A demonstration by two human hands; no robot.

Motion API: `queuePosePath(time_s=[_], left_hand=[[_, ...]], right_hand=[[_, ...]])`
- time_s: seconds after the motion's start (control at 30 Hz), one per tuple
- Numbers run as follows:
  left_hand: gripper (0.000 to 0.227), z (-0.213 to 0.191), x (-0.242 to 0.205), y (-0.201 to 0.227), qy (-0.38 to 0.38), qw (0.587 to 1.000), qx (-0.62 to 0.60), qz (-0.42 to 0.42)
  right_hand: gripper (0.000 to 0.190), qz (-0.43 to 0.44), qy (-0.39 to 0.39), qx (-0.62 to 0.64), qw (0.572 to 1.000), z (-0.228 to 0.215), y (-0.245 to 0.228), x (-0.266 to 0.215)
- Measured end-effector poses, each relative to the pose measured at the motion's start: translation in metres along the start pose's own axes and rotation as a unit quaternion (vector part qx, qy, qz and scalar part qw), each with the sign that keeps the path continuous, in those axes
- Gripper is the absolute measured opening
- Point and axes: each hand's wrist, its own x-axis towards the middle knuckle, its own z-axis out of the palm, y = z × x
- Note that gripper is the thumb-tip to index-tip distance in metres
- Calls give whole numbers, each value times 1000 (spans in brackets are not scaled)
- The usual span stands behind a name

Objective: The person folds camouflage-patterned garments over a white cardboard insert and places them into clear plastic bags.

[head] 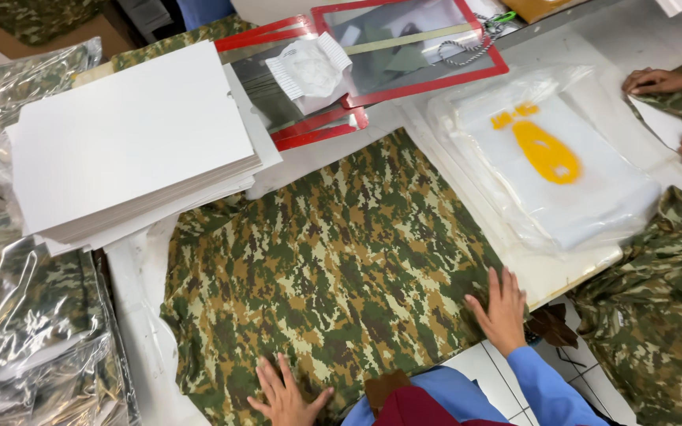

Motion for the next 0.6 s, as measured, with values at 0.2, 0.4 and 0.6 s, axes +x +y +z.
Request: queuePosePath(time_s=[0.2, 0.4, 0.6], left_hand=[[147, -46, 38, 26, 14, 995, -65, 78], [131, -57, 46, 41, -7, 993, -52, 104], [140, -36, 26, 26, 107, 991, -63, 47]], right_hand=[[60, -390, 89, 99, 911, -29, -223, 113], [32, -598, 165, 152, 770, -89, -448, 180], [47, -607, 62, -48, 791, -75, -528, 221]])
